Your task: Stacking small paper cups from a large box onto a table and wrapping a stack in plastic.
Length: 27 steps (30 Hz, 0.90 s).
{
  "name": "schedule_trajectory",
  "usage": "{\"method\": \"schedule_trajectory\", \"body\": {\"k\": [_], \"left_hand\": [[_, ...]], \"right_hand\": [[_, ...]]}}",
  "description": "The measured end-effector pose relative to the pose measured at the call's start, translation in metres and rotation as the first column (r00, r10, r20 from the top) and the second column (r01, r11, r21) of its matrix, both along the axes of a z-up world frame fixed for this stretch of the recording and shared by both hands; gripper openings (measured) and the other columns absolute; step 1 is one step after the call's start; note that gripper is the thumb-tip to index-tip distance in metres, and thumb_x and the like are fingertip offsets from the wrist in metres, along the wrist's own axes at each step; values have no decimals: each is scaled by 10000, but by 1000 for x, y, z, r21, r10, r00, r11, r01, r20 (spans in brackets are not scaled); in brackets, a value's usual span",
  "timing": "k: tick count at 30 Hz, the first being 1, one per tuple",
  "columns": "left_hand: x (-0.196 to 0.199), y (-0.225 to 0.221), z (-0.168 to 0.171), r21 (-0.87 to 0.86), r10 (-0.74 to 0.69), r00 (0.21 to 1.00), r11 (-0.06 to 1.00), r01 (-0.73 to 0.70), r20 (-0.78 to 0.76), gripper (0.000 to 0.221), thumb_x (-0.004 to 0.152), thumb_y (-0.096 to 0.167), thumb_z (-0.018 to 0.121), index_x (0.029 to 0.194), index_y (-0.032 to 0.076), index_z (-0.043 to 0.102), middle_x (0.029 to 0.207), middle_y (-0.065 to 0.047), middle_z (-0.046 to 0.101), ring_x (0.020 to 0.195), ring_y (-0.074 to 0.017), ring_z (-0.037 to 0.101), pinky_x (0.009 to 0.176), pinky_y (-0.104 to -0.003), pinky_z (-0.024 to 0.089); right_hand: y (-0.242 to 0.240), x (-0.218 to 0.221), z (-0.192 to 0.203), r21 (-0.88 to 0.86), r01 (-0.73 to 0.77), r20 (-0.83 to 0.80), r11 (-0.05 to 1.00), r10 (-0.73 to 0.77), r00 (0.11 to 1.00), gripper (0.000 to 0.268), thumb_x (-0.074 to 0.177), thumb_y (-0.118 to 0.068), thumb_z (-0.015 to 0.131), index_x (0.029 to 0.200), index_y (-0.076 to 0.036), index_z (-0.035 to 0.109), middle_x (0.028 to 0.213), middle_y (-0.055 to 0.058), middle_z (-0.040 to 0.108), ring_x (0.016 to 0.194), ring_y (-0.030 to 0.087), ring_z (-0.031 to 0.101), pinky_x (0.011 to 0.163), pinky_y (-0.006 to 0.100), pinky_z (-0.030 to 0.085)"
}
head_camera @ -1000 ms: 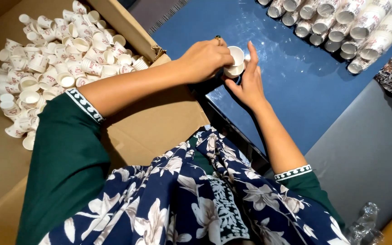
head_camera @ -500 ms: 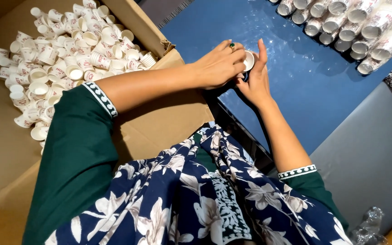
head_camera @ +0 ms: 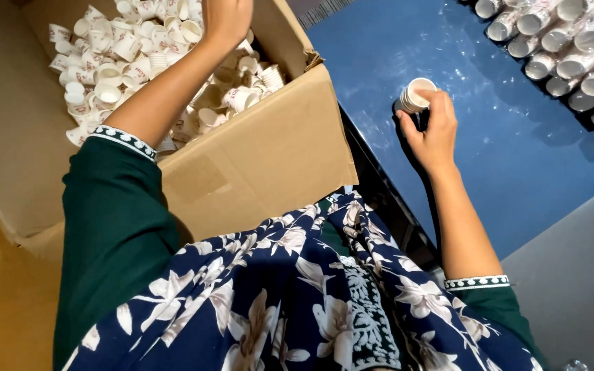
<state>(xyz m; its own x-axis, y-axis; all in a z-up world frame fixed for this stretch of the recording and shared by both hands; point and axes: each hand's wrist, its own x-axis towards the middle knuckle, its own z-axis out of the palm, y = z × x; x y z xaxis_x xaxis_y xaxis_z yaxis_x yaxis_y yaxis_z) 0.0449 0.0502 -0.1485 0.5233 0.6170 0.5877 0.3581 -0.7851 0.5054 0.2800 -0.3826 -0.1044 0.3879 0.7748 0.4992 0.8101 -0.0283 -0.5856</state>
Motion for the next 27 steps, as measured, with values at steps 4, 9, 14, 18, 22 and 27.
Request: {"method": "schedule_trajectory", "body": {"k": [4, 9, 14, 18, 22, 27], "left_hand": [[-67, -8, -39, 82, -3, 952, 996, 29, -305, 257, 1012, 152, 610, 1204, -14, 644, 1179, -261, 638, 1054, -463, 593, 898, -552, 472], [-66, 6, -63, -104, -124, 780, 992, 76, -614, 536, 843, 131, 684, 1366, 32, 618, 1334, -234, 567, 1126, -487, 560, 913, -556, 472], [-64, 28, -83, -84, -111, 341, 992, 93, -933, 358, 881, 297, 749, 1137, 48, 763, 1285, -180, 654, 1233, -393, 595, 949, -501, 539], [-64, 45, -112, 61, -23, 364, 974, 218, -931, 247, 883, 239, 742, 1071, 93, 808, 1184, -160, 737, 1159, -367, 666, 897, -470, 580], [-66, 22, -67, 116, 56, 276, 971, 207, -960, 264, 838, 334, 772, 972, 109, 805, 1063, -120, 766, 1076, -297, 701, 817, -426, 589], [-70, 48, -77, 342, 181, 460, 892, 295, -869, 71, 850, 180, 738, 849, 141, 797, 947, -88, 785, 1003, -268, 721, 716, -396, 587]], "right_hand": [[3, -5, 9, 13, -13, 224, 1000, 10, 975, 336, 907, -75, 831, 1202, -58, 671, 1302, 137, 662, 1159, 339, 652, 969, 432, 526], [3, -11, 21, 47, -22, 163, 999, 14, 987, 339, 913, -70, 812, 1230, -23, 700, 1326, 170, 636, 1088, 338, 678, 901, 404, 568], [-5, -17, 29, 58, 46, 222, 997, -57, 973, 320, 781, -53, 727, 1097, -9, 702, 1190, 187, 595, 911, 337, 662, 787, 417, 562], [-7, -24, 38, 40, 68, 228, 997, -76, 971, 200, 764, -66, 698, 957, -27, 666, 1175, 203, 582, 843, 334, 662, 735, 420, 560], [-5, -23, 36, -34, 120, 350, 992, -101, 931, 188, 753, -106, 743, 895, -42, 637, 1151, 174, 630, 857, 363, 677, 717, 431, 558], [-4, -18, 29, -9, 120, 356, 993, -109, 928, 249, 795, -140, 799, 944, -39, 626, 1165, 170, 645, 835, 345, 691, 696, 415, 563]]}}
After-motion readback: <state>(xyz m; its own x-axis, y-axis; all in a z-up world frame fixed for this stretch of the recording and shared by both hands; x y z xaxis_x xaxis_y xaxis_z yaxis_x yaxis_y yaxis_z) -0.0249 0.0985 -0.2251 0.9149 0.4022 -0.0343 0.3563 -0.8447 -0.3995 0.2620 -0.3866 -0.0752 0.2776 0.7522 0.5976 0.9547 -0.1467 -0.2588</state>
